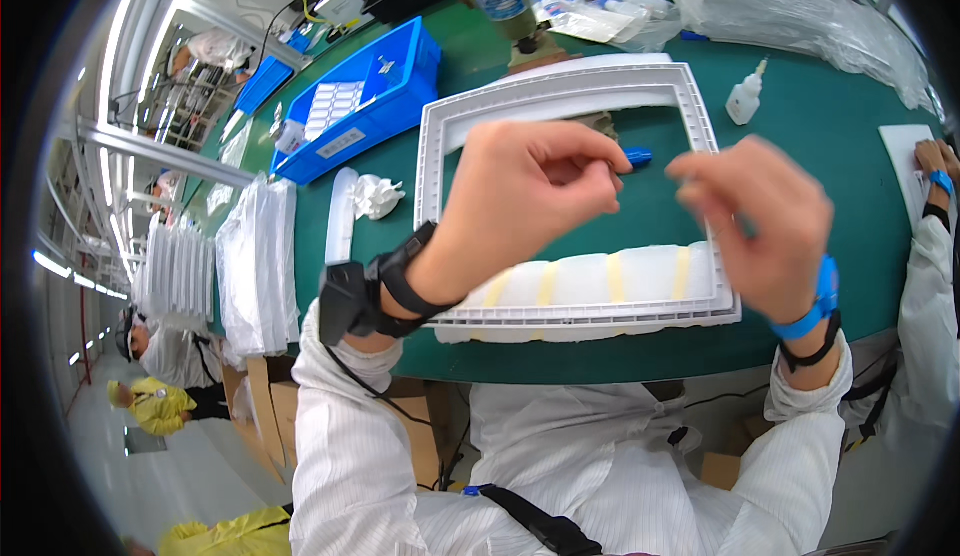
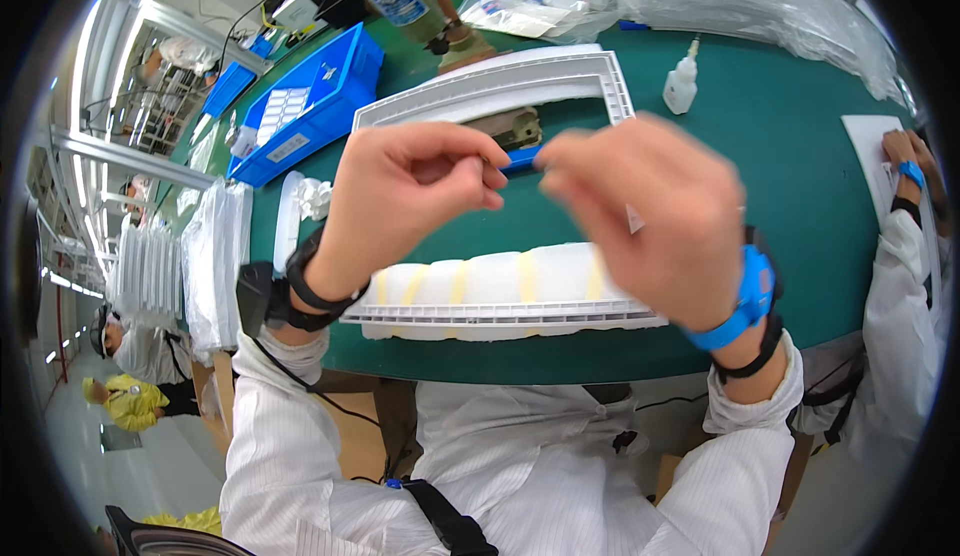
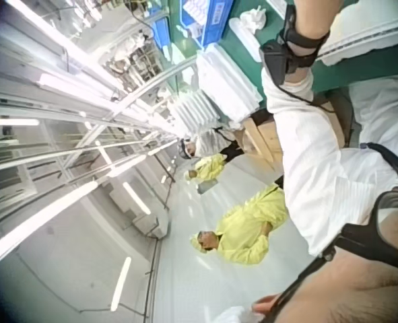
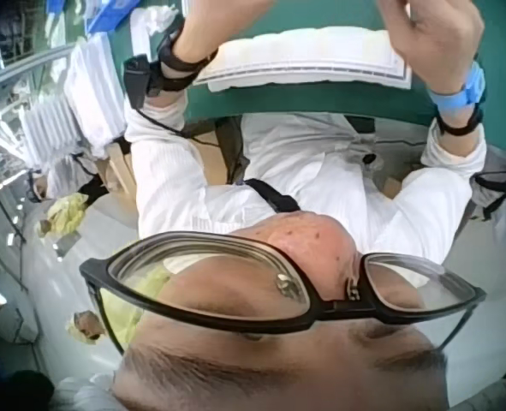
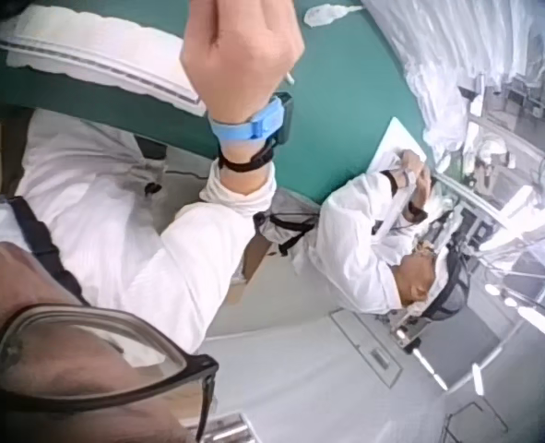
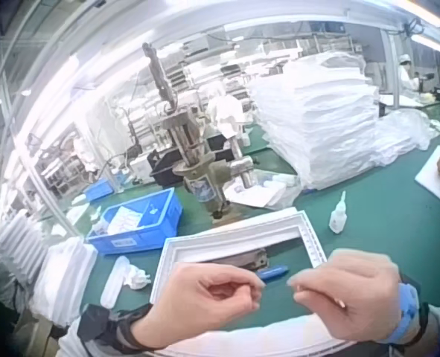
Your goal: Assembling a white plastic frame by inserting small components, applying adhesive, and using a hand-press tool in a factory environment.
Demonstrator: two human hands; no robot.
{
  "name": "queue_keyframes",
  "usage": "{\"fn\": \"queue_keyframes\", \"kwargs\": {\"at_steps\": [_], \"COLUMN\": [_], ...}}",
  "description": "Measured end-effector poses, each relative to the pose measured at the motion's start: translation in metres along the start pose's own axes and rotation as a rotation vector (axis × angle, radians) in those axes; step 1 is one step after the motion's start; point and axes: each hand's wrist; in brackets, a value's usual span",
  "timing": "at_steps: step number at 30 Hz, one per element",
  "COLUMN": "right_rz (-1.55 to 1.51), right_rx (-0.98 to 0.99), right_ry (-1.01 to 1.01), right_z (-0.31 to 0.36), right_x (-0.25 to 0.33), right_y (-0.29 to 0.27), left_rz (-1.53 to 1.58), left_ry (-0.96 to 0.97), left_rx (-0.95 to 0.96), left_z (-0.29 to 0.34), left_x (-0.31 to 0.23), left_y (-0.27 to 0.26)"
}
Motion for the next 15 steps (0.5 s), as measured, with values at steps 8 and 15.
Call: {"fn": "queue_keyframes", "kwargs": {"at_steps": [8,15], "right_rz": [-0.086,-0.38], "right_rx": [-0.098,-0.072], "right_ry": [0.279,0.466], "right_z": [0.024,0.046], "right_x": [-0.061,-0.111], "right_y": [-0.037,-0.023], "left_rz": [-0.312,-0.42], "left_ry": [0.314,0.614], "left_rx": [0.294,0.421], "left_z": [-0.069,-0.112], "left_x": [0.006,0.023], "left_y": [0.034,0.058]}}
Point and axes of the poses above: each hand's wrist, its own z-axis away from the middle knuckle, its own y-axis out of the palm, x = y × z, and after that the axes turned 4 degrees about -z, right-handed
